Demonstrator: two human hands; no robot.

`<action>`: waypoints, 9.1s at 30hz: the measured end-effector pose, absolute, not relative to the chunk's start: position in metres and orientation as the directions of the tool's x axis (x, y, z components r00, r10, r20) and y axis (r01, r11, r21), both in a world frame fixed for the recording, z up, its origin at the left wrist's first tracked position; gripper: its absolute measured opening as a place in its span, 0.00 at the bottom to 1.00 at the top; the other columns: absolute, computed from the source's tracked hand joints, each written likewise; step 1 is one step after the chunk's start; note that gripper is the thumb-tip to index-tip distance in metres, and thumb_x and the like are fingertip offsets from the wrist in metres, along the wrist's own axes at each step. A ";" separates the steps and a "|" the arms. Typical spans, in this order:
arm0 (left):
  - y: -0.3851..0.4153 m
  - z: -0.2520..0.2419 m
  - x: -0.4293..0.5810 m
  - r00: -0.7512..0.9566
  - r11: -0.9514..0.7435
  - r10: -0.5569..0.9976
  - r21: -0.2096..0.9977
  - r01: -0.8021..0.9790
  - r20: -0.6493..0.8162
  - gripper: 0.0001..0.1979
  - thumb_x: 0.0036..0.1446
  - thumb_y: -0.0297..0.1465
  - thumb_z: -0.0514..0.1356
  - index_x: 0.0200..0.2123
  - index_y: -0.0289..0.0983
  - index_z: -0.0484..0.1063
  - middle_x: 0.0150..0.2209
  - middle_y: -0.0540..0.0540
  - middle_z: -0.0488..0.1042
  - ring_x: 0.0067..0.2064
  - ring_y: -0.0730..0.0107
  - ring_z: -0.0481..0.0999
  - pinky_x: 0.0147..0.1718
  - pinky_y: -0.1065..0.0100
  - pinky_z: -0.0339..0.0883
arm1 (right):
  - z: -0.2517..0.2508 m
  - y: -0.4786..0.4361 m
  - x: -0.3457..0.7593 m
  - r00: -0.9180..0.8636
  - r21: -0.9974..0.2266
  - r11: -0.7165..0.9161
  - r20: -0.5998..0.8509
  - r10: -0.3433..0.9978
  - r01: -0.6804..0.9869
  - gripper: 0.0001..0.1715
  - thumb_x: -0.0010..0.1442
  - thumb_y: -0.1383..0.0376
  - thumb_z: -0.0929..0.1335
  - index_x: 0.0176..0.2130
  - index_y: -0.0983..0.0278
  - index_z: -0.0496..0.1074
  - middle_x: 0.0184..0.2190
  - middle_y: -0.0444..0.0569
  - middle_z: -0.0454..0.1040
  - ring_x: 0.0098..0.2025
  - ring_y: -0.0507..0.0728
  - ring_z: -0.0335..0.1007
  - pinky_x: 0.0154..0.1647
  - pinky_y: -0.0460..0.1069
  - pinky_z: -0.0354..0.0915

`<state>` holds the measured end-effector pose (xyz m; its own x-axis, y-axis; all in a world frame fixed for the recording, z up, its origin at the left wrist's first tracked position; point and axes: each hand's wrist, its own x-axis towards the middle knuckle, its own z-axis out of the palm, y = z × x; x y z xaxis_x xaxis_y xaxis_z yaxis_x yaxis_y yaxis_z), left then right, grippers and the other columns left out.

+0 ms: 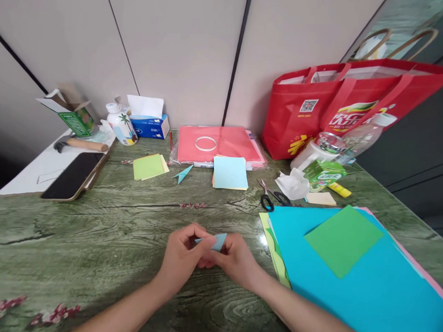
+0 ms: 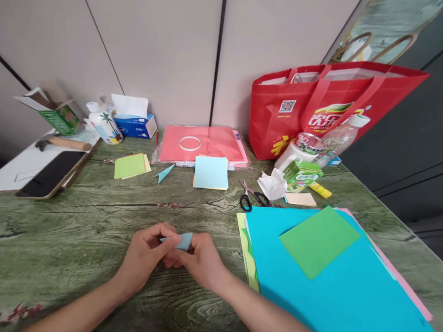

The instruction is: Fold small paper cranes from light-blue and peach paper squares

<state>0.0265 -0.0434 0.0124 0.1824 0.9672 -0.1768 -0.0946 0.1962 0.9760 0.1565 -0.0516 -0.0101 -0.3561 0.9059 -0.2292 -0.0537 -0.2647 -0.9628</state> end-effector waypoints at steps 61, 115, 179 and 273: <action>-0.029 0.016 0.017 0.309 0.341 0.904 0.934 -0.105 -0.295 0.10 0.49 0.32 0.62 0.34 0.33 0.70 0.25 0.46 0.77 0.26 0.68 0.76 0.24 0.69 0.71 | -0.005 -0.042 0.166 -0.058 -0.998 0.043 0.040 0.998 0.048 0.07 0.52 0.65 0.68 0.34 0.64 0.72 0.29 0.46 0.75 0.27 0.51 0.69 0.27 0.45 0.66; -0.019 0.017 0.005 0.456 0.593 0.776 0.750 -0.294 -0.435 0.13 0.47 0.30 0.65 0.37 0.31 0.72 0.24 0.44 0.78 0.23 0.68 0.76 0.23 0.71 0.70 | -0.004 -0.040 0.173 -0.041 -0.954 0.250 0.247 0.968 0.163 0.04 0.52 0.64 0.70 0.29 0.62 0.72 0.25 0.46 0.74 0.27 0.53 0.70 0.27 0.47 0.67; -0.019 0.016 0.006 0.486 0.698 0.700 0.646 -0.310 -0.523 0.06 0.48 0.21 0.59 0.33 0.29 0.70 0.26 0.37 0.79 0.26 0.62 0.79 0.25 0.68 0.74 | -0.012 -0.045 0.174 -0.137 -0.589 0.628 0.665 0.734 0.508 0.18 0.57 0.71 0.66 0.48 0.62 0.68 0.33 0.48 0.79 0.33 0.54 0.77 0.35 0.46 0.73; -0.020 0.014 0.011 0.439 0.322 0.838 0.943 0.078 -0.323 0.13 0.54 0.39 0.57 0.30 0.33 0.66 0.21 0.48 0.73 0.19 0.72 0.72 0.18 0.72 0.66 | -0.011 -0.031 0.172 -0.244 -0.953 -0.247 -0.201 0.949 -0.174 0.12 0.45 0.61 0.73 0.31 0.65 0.72 0.27 0.44 0.74 0.28 0.50 0.67 0.29 0.46 0.64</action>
